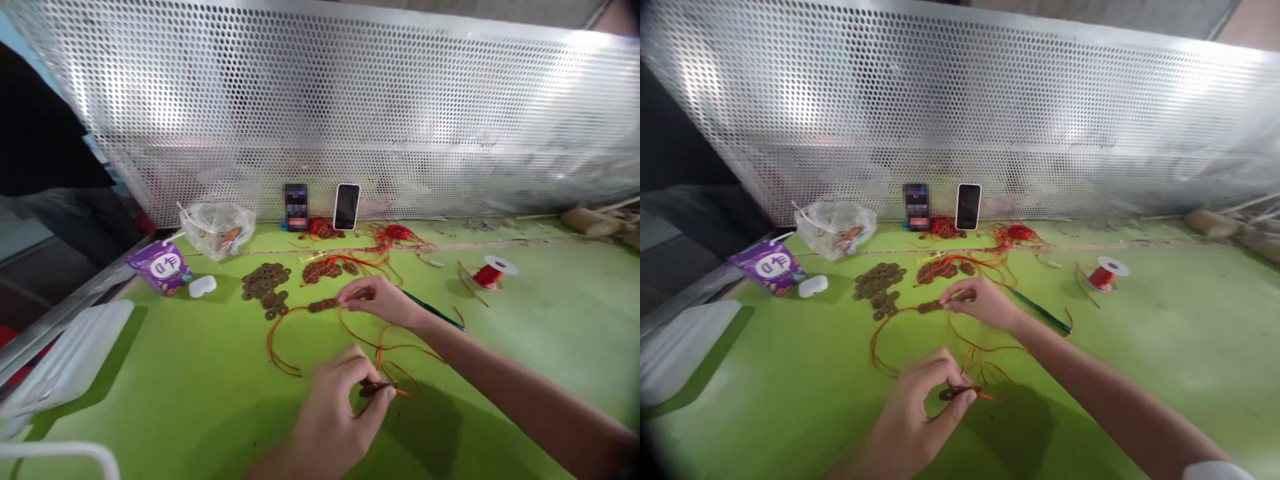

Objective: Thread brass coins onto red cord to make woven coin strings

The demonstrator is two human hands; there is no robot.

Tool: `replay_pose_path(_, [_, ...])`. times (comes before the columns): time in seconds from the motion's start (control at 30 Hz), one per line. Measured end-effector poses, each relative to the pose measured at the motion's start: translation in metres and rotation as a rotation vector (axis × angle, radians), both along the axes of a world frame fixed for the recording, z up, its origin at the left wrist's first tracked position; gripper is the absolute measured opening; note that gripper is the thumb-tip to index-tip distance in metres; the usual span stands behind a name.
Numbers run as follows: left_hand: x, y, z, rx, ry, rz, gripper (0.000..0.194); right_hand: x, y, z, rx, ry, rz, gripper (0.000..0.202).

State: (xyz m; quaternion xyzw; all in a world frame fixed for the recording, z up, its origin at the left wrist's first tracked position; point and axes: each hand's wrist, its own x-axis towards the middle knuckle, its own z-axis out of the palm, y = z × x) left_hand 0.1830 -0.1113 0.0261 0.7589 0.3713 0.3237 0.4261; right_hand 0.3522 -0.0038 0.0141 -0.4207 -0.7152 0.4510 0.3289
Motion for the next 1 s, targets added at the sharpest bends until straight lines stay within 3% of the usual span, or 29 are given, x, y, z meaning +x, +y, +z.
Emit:
replay_pose_path(0.13, [0.001, 0.000, 0.000, 0.016, 0.006, -0.017, 0.017, 0.047, -0.032, -0.010, -0.354, 0.082, -0.008, 0.033])
replay_pose_path(0.27, [0.000, 0.005, -0.002, 0.066, 0.008, -0.027, 0.018, 0.065, -0.046, -0.015, -0.502, 0.215, -0.023, 0.036])
replay_pose_path(0.6, [-0.005, 0.008, 0.001, 0.208, 0.002, 0.000, 0.017, 0.064, -0.051, -0.026, -0.442, 0.431, 0.029, 0.033])
replay_pose_path(1.0, [0.000, 0.003, -0.006, 0.186, -0.008, -0.012, 0.017, 0.054, -0.072, -0.018, -0.180, 0.214, 0.070, 0.032])
